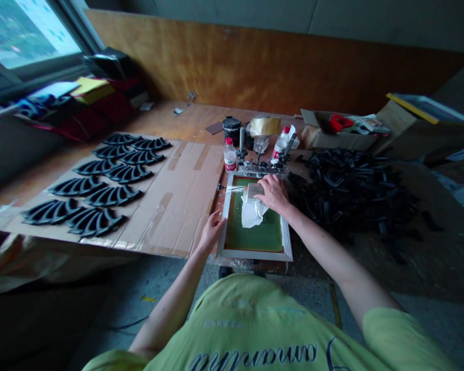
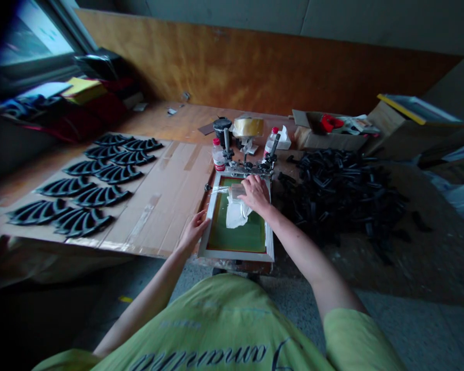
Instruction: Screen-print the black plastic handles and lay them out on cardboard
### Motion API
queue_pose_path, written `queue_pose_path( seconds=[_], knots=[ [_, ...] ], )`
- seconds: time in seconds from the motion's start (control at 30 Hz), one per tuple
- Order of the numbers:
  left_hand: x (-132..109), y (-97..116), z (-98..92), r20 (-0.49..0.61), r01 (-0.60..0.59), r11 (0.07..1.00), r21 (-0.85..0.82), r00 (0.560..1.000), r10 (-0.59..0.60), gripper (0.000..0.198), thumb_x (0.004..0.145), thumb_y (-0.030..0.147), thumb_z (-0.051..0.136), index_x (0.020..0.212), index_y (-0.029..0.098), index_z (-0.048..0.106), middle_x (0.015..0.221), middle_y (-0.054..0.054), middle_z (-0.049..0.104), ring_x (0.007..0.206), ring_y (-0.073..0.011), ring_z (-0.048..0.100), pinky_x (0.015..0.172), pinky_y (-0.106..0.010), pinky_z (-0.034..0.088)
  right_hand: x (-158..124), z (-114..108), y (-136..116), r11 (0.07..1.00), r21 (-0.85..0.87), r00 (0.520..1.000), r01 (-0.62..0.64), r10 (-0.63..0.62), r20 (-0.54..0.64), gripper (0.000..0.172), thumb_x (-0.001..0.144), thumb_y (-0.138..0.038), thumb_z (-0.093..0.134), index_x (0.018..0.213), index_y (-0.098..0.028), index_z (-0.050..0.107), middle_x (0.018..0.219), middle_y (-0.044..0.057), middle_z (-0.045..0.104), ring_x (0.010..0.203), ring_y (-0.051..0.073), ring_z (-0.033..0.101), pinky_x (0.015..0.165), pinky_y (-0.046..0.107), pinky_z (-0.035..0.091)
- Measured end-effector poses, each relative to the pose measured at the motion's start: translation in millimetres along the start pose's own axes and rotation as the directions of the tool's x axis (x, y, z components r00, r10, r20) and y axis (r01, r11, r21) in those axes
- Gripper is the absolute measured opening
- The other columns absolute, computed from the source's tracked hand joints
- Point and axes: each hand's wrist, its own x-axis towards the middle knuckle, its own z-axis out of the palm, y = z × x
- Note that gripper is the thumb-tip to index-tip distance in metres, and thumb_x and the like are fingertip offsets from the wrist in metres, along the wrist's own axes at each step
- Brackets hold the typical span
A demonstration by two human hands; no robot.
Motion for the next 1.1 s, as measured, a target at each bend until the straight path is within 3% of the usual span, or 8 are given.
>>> queue_pose_path(
  seconds=[0.1,0.17,0.43,0.7,0.8,0.9,1.1],
  knots=[
    [3.4,-3.2,-1.6,0.016,-0.005,0.999,0.045,1.000,0.005,0.072,0.079,0.053,0.065,0.138,0.015,0.050,0.077,-0.002,0.065,0.061,-0.0139,0.059,0.052,-0.022,0.041,1.5,3.3,-8.6,0.999,-0.026,0.975,0.024,-0.017,0.223,0.028,0.078,-0.035,0.078,0.097,-0.017,0.069,0.098,0.011,0.069,0.098,0.028,0.061,0.086,0.039,0.048],
    [4.2,-3.5,-1.8,0.017,-0.018,0.998,0.067,1.000,0.017,0.068,0.079,0.053,0.064,0.134,0.014,0.054,0.076,-0.003,0.065,0.061,-0.0141,0.059,0.052,-0.022,0.041,-0.7,3.4,-8.0,1.000,-0.023,0.956,0.011,-0.004,0.294,0.026,0.080,-0.038,0.076,0.097,-0.019,0.070,0.093,0.007,0.072,0.090,0.024,0.065,0.081,0.033,0.048],
    [10.8,-10.3,-1.6,-0.004,-0.035,0.996,0.083,0.999,0.036,0.059,0.074,0.053,0.068,0.119,0.015,0.063,0.070,-0.001,0.064,0.056,-0.0133,0.056,0.052,-0.022,0.039,-28.2,9.1,-6.9,0.980,-0.198,0.971,-0.009,0.056,0.232,0.017,0.087,-0.030,0.067,0.093,-0.014,0.068,0.091,0.014,0.073,0.089,0.025,0.066,0.078,0.032,0.048],
    [7.2,-6.7,-0.2,-0.003,-0.031,0.993,0.113,0.999,0.032,0.056,0.077,0.053,0.065,0.118,0.015,0.063,0.070,-0.001,0.063,0.057,-0.0135,0.055,0.051,-0.022,0.038,-22.0,8.3,-32.7,0.993,-0.108,0.943,-0.047,0.080,0.323,0.024,0.087,-0.036,0.067,0.099,-0.015,0.068,0.097,0.013,0.072,0.096,0.027,0.065,0.081,0.035,0.047],
    [3.9,-2.0,1.8,-0.003,-0.012,0.994,0.106,1.000,0.012,0.054,0.078,0.052,0.064,0.117,0.014,0.064,0.069,-0.001,0.062,0.057,-0.0134,0.054,0.051,-0.022,0.037,-20.9,13.4,-32.8,0.996,-0.076,0.950,0.040,-0.014,0.312,0.014,0.087,-0.028,0.067,0.094,-0.016,0.067,0.098,0.011,0.071,0.100,0.026,0.061,0.084,0.034,0.044],
    [1.6,0.7,2.7,-0.016,-0.003,0.993,0.120,1.000,0.005,0.054,0.078,0.052,0.063,0.115,0.014,0.064,0.070,-0.001,0.063,0.058,-0.0139,0.054,0.052,-0.023,0.037,-36.8,14.9,-29.6,0.982,-0.067,0.943,0.175,-0.148,0.297,0.007,0.087,-0.017,0.060,0.091,-0.017,0.066,0.094,0.010,0.069,0.097,0.024,0.058,0.082,0.033,0.041],
    [0.8,-0.6,1.5,-0.019,-0.039,0.985,0.169,0.999,0.043,0.051,0.080,0.054,0.061,0.114,0.015,0.064,0.073,-0.003,0.065,0.061,-0.0149,0.055,0.053,-0.023,0.038,-66.4,-6.9,-17.1,0.884,0.051,0.817,0.464,-0.450,0.361,0.017,0.083,-0.007,0.053,0.089,-0.016,0.066,0.091,0.010,0.067,0.091,0.023,0.056,0.078,0.033,0.038]
  ],
)
